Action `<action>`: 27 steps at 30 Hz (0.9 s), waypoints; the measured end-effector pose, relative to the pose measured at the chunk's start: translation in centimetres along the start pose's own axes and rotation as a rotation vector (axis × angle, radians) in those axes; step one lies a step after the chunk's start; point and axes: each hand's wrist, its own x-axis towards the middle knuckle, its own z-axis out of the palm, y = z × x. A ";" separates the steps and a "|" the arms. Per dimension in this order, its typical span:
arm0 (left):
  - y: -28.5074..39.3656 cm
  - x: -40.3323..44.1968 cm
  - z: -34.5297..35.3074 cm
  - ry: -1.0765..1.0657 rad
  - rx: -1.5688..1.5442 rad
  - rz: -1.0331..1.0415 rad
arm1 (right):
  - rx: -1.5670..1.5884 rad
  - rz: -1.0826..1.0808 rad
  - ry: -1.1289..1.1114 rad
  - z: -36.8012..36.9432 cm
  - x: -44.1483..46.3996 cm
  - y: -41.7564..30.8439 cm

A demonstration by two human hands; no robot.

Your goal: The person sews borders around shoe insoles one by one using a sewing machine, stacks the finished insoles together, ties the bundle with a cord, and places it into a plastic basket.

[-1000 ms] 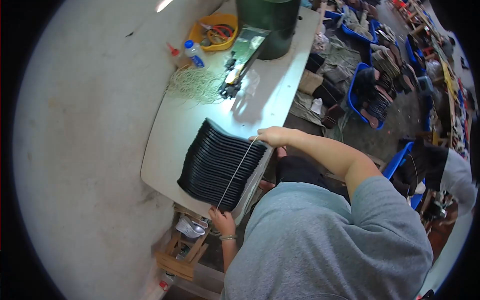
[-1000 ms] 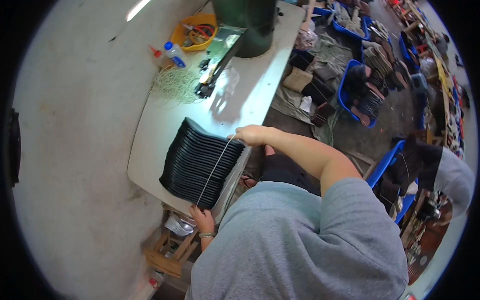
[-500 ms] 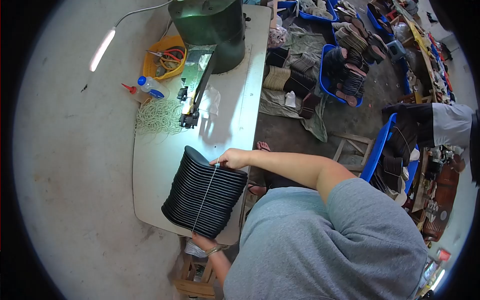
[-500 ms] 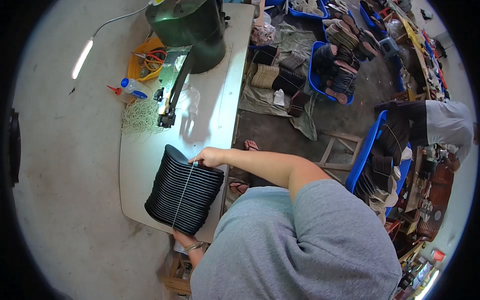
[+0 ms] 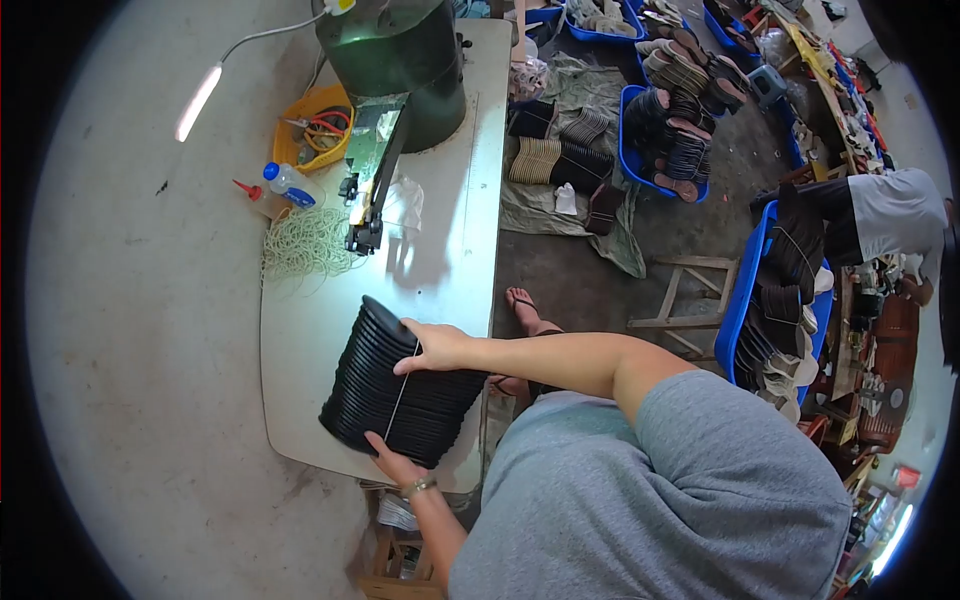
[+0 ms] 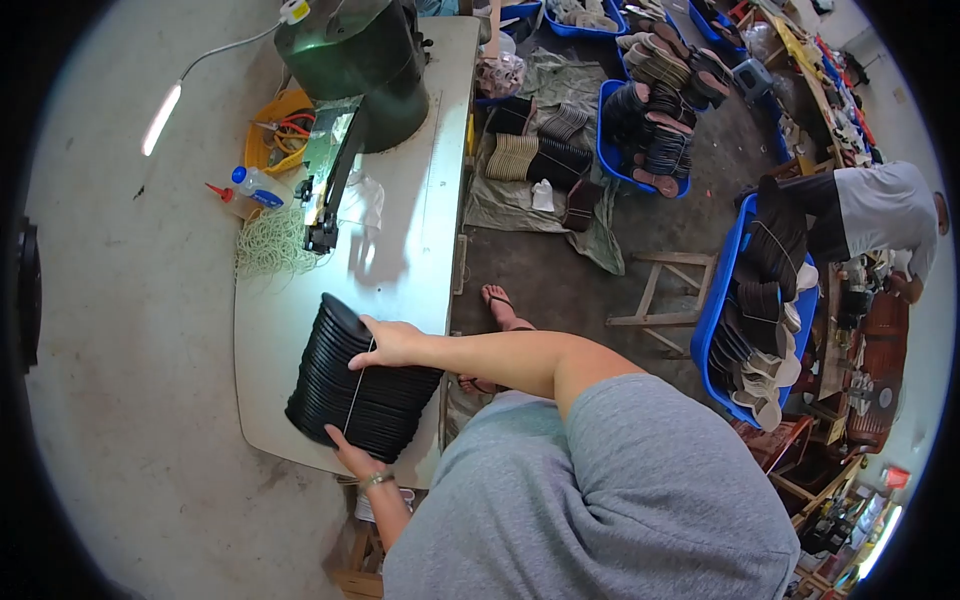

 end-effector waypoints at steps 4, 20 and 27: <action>1.9 -4.7 -2.9 -0.140 -0.173 0.294 | 0.053 -0.489 0.118 -1.8 -4.4 -3.6; 2.6 -6.2 -7.1 -0.337 0.520 0.563 | 0.080 -0.901 -0.150 -5.5 -10.9 -4.6; 1.7 -6.7 -3.8 -0.674 0.656 0.495 | 0.032 -0.577 -0.061 -5.4 -10.3 4.0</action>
